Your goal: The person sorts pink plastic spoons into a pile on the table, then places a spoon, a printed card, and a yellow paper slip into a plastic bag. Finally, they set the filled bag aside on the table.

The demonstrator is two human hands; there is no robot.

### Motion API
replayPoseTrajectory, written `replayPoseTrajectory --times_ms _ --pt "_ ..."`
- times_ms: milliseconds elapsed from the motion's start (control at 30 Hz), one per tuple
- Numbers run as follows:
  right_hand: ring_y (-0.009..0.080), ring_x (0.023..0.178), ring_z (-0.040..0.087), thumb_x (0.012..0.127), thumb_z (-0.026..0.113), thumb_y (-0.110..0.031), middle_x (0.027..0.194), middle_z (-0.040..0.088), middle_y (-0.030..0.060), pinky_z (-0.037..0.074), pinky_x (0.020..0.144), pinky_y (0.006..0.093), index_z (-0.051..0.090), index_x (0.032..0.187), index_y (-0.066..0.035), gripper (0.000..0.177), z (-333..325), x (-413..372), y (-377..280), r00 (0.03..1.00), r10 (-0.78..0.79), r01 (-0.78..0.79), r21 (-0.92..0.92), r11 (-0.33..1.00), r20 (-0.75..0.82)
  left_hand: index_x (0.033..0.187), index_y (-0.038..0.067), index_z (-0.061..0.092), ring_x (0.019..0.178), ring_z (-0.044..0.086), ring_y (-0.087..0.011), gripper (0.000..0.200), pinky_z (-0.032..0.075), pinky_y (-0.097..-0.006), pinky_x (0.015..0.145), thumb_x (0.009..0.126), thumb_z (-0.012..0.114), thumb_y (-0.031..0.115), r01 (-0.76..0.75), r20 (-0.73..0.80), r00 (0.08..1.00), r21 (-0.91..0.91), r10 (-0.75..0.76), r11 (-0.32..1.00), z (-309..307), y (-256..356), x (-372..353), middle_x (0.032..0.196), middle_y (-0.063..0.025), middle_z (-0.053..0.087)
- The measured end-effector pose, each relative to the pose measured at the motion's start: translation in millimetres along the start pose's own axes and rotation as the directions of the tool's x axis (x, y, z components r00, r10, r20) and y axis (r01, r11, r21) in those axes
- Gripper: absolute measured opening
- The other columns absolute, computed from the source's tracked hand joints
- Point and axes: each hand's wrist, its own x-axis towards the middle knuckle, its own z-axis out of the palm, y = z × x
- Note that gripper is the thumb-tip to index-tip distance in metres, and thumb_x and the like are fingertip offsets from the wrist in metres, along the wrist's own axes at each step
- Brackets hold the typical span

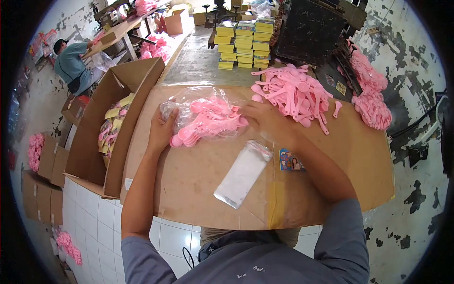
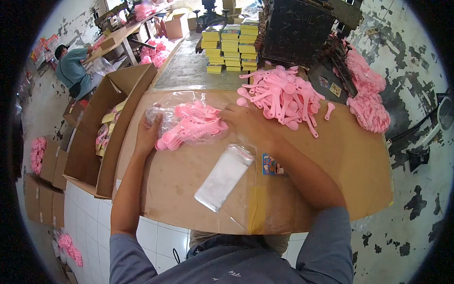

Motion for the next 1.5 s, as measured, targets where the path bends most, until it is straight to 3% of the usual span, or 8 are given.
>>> replayPoseTrajectory --times_ms 367,467,667,1067,1267,1367,1433,1500 --pt "0.0209 0.077 0.068 0.095 0.064 -0.005 0.091 0.070 0.0124 0.053 0.070 0.0353 0.070 0.120 -0.002 0.026 -73.3 -18.7 35.7 0.890 0.437 -0.417 0.155 0.895 -0.128 0.139 0.001 0.057 0.094 0.060 -0.0091 0.041 0.051 -0.0254 0.082 0.103 0.066 0.019 -0.001 -0.005 1.000 0.029 0.001 1.000 0.7 0.0 -0.2 0.109 -0.0040 0.067" --pt "0.0191 0.078 0.066 0.096 0.065 -0.006 0.087 0.067 0.0096 0.053 0.072 0.0357 0.068 0.125 -0.003 0.030 -55.8 -25.2 40.5 0.909 0.399 -0.413 0.402 0.817 0.121 0.138 0.001 0.057 0.092 0.059 -0.0082 0.040 0.050 -0.0247 0.080 0.103 0.066 0.019 0.003 0.003 1.000 0.051 -0.003 0.999 1.4 2.1 0.0 0.106 -0.0027 0.066" --pt "0.0308 0.099 0.064 0.097 0.065 -0.012 0.103 0.060 0.0145 0.051 0.089 0.0443 0.067 0.120 -0.002 0.025 -3.0 -36.6 35.9 0.996 0.047 -0.043 -0.055 0.998 0.074 0.138 0.001 0.058 0.095 0.059 -0.0089 0.039 0.050 -0.0251 0.083 0.104 0.065 0.019 0.008 0.003 1.000 0.058 -0.008 0.998 0.7 2.7 -1.4 0.109 -0.0038 0.067" --pt "0.0352 0.106 0.062 0.100 0.059 -0.018 0.119 0.058 0.0167 0.050 0.093 0.0456 0.065 0.113 0.000 0.022 -29.0 -32.5 43.6 0.870 0.326 -0.385 0.098 0.918 0.370 0.138 0.000 0.057 0.100 0.061 -0.0103 0.040 0.051 -0.0262 0.086 0.103 0.065 0.018 0.011 0.015 1.000 0.082 -0.013 0.997 1.0 5.0 -1.4 0.115 -0.0065 0.067" --pt "0.0296 0.103 0.064 0.096 0.066 -0.013 0.112 0.065 0.0158 0.051 0.091 0.0407 0.068 0.115 -0.001 0.023 -27.1 -42.3 48.3 0.950 0.165 -0.150 -0.076 0.986 0.264 0.139 0.000 0.056 0.100 0.061 -0.0100 0.040 0.051 -0.0261 0.086 0.104 0.065 0.018 0.007 0.019 1.000 0.080 -0.008 0.997 1.6 7.4 -3.3 0.116 -0.0061 0.066" --pt "0.0331 0.107 0.063 0.093 0.067 -0.013 0.122 0.063 0.0161 0.051 0.091 0.0417 0.069 0.115 -0.001 0.025 -83.4 -39.6 61.1 0.889 0.397 -0.402 -0.027 0.915 0.230 0.139 0.000 0.056 0.100 0.061 -0.0099 0.040 0.051 -0.0261 0.086 0.104 0.065 0.018 0.014 0.029 0.999 0.068 -0.016 0.998 1.1 6.5 -2.5 0.116 -0.0060 0.066" --pt "0.0339 0.107 0.062 0.093 0.066 -0.013 0.125 0.062 0.0167 0.050 0.091 0.0424 0.067 0.116 0.000 0.027 -108.9 -38.4 80.7 0.875 0.482 -0.483 -0.137 0.865 -0.037 0.139 0.000 0.056 0.099 0.061 -0.0097 0.040 0.051 -0.0259 0.086 0.104 0.065 0.019 0.029 0.037 0.999 0.041 -0.031 0.999 -0.7 3.1 -1.0 0.115 -0.0058 0.066" --pt "0.0333 0.105 0.063 0.092 0.066 -0.012 0.120 0.063 0.0175 0.050 0.091 0.0419 0.066 0.120 0.000 0.030 -107.2 -38.4 80.8 0.908 0.271 -0.404 -0.497 0.768 -0.320 0.139 0.000 0.056 0.099 0.060 -0.0093 0.041 0.051 -0.0256 0.084 0.104 0.065 0.019 0.004 0.027 1.000 0.069 -0.006 0.998 0.8 3.7 -1.4 0.114 -0.0055 0.066"
